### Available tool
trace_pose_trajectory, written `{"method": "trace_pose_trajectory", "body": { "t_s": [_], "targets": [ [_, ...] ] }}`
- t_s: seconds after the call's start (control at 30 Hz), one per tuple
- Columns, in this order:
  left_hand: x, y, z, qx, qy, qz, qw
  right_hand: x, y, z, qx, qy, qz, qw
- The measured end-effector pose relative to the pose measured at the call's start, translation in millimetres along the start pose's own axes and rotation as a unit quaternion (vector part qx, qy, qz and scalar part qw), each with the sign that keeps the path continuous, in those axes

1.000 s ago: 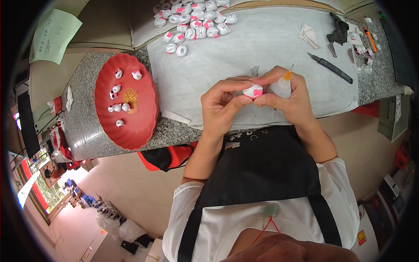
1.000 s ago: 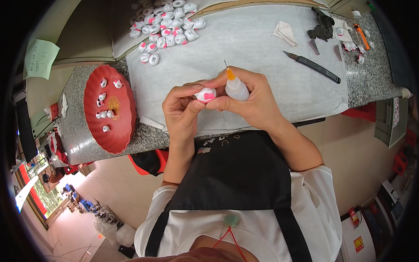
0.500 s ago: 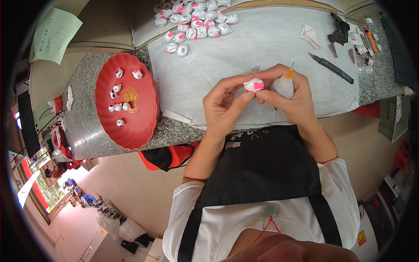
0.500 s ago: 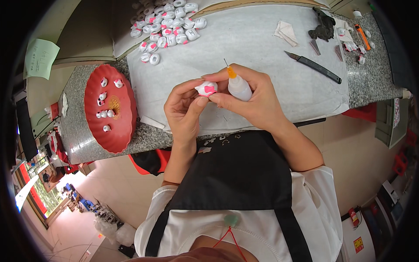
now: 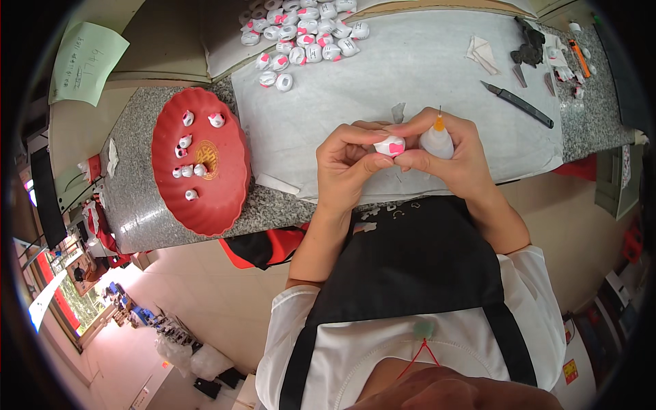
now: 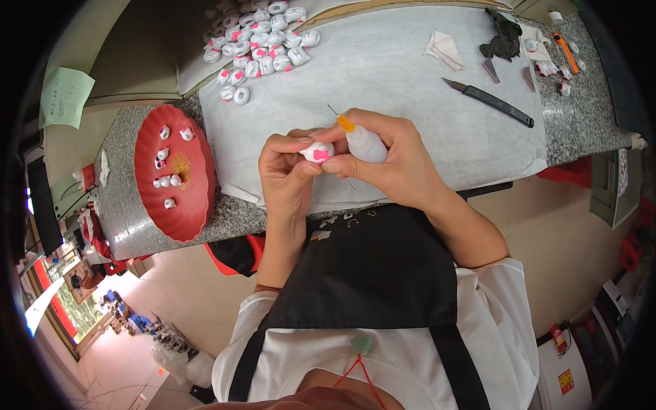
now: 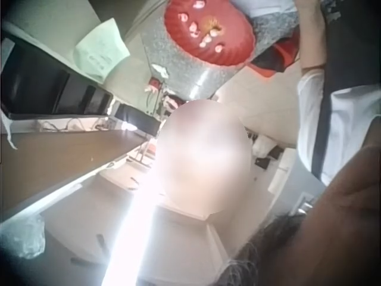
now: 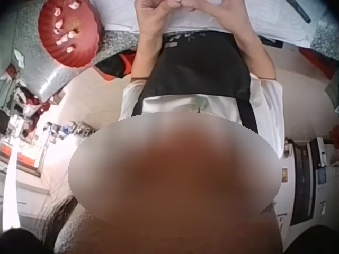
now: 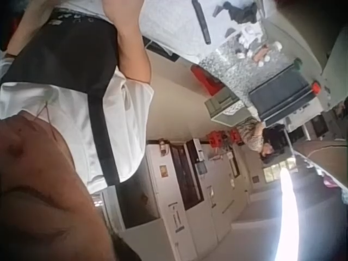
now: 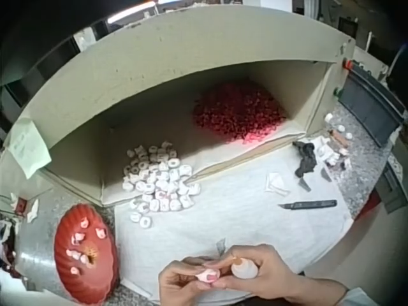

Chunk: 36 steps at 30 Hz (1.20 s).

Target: Gluing small pink bow accessories onto white toy cat heads at a factory workbench.

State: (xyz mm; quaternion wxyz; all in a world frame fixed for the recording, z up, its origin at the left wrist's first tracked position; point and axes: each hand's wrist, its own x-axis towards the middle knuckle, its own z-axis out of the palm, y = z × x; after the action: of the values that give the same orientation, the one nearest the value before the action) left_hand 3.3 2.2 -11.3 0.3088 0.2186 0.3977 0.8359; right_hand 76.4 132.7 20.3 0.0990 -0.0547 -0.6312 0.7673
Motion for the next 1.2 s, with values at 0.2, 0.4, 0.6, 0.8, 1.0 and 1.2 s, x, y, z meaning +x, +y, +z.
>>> {"method": "trace_pose_trajectory", "body": {
  "t_s": [0.2,0.4,0.6,0.8,1.0,1.2],
  "targets": [
    [-1,1,-2,-0.001,-0.010,0.001,1.000,0,-2,1,0.001,-0.008,0.019,1.000],
    [-2,26,5,0.147,0.033,0.032,0.988,0,-1,2,0.121,0.011,0.085,0.989],
    [0,94,-46,0.683,0.218,0.223,0.661,3,-1,-13,0.029,0.038,0.077,0.996],
    [41,64,-48,0.756,0.129,0.121,0.630,1,1,-10,-0.015,0.044,0.009,0.999],
    [46,49,-52,0.824,0.090,0.082,0.554,-9,-4,-19,0.060,0.050,0.033,0.996],
    [24,31,-11,0.293,0.080,-0.008,0.953,-5,-22,-22,-0.038,0.097,-0.022,0.994]
  ]
}}
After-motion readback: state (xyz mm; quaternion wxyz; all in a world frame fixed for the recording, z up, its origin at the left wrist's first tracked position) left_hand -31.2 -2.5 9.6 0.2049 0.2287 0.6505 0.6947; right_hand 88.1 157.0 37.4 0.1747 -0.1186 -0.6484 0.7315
